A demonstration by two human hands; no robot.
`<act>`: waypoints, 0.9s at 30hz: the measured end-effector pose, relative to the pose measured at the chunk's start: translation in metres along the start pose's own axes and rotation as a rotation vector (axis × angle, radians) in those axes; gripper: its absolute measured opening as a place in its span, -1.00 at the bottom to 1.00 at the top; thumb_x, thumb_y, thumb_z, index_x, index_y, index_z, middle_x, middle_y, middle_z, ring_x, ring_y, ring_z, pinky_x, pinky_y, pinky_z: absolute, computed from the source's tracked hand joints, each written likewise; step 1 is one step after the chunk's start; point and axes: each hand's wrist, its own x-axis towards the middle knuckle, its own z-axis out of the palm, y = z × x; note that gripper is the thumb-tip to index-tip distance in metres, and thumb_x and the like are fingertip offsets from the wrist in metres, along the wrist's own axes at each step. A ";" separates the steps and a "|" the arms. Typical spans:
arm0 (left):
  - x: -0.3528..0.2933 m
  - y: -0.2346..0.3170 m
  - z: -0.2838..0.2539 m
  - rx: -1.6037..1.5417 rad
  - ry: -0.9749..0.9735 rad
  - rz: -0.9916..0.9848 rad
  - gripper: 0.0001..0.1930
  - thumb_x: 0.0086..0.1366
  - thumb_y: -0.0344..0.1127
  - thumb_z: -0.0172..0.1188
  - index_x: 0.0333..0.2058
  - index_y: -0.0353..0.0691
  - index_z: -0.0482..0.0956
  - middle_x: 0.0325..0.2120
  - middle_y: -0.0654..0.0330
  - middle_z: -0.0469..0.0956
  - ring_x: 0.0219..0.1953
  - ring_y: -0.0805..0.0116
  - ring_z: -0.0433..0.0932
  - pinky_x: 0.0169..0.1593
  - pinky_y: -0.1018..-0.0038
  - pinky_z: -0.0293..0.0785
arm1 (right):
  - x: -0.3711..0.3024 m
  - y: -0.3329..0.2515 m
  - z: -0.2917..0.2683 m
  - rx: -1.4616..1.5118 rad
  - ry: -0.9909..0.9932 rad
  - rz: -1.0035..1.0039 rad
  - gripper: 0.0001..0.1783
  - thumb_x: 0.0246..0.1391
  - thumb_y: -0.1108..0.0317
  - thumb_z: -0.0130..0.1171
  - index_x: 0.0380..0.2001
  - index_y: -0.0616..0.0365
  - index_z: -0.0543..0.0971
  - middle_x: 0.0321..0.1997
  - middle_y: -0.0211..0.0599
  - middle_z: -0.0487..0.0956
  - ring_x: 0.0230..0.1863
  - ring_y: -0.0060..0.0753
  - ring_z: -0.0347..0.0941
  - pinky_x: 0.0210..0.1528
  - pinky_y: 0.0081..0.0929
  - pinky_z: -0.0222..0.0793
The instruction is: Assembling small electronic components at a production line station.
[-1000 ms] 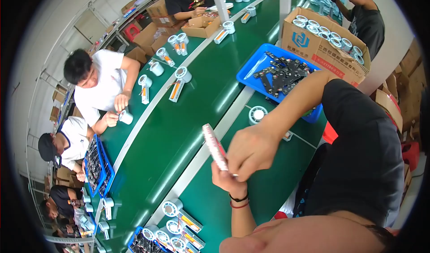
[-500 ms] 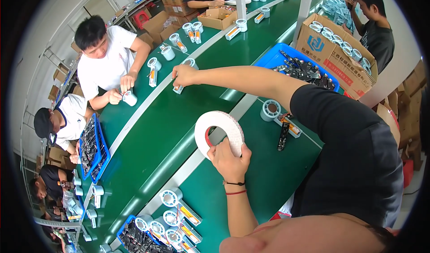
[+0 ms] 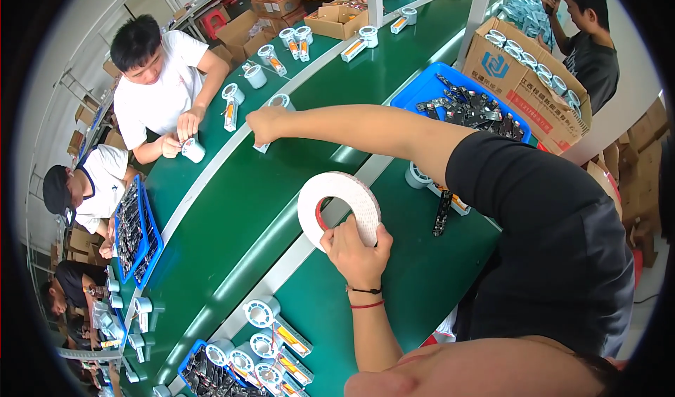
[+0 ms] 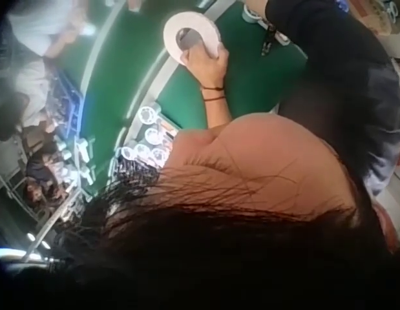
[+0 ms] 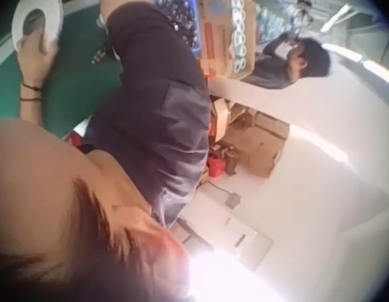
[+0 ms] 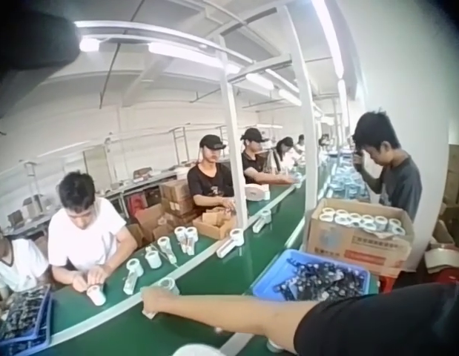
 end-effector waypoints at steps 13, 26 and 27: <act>-0.008 -0.003 0.000 0.009 -0.008 -0.029 -0.53 0.03 -0.13 0.33 -0.18 -0.40 0.56 -0.50 0.07 0.53 -0.42 0.09 0.51 -0.02 0.21 0.33 | 0.028 -0.026 -0.006 -0.390 -0.109 -0.288 -0.63 -0.06 0.05 0.41 -0.25 0.05 0.73 -0.23 -0.35 0.73 -0.15 -0.20 0.66 -0.28 -0.14 0.51; -0.024 -0.005 0.003 0.011 -0.003 -0.078 -0.50 0.06 -0.14 0.29 -0.14 -0.47 0.56 -0.35 -0.08 0.56 -0.19 -0.08 0.45 0.02 0.11 0.34 | 0.051 -0.048 0.019 -0.281 -0.250 -0.206 -0.48 -0.20 -0.04 0.55 -0.22 0.07 0.75 -0.10 -0.27 0.70 -0.11 -0.11 0.65 -0.14 -0.16 0.57; -0.029 -0.011 0.001 -0.005 0.033 -0.128 -0.49 0.08 -0.13 0.29 -0.13 -0.47 0.55 -0.32 -0.09 0.55 -0.15 -0.07 0.43 0.02 0.12 0.34 | 0.047 -0.063 0.023 -0.278 -0.209 -0.228 -0.51 -0.18 -0.02 0.54 -0.23 0.07 0.75 -0.11 -0.28 0.70 -0.10 -0.11 0.65 -0.13 -0.16 0.57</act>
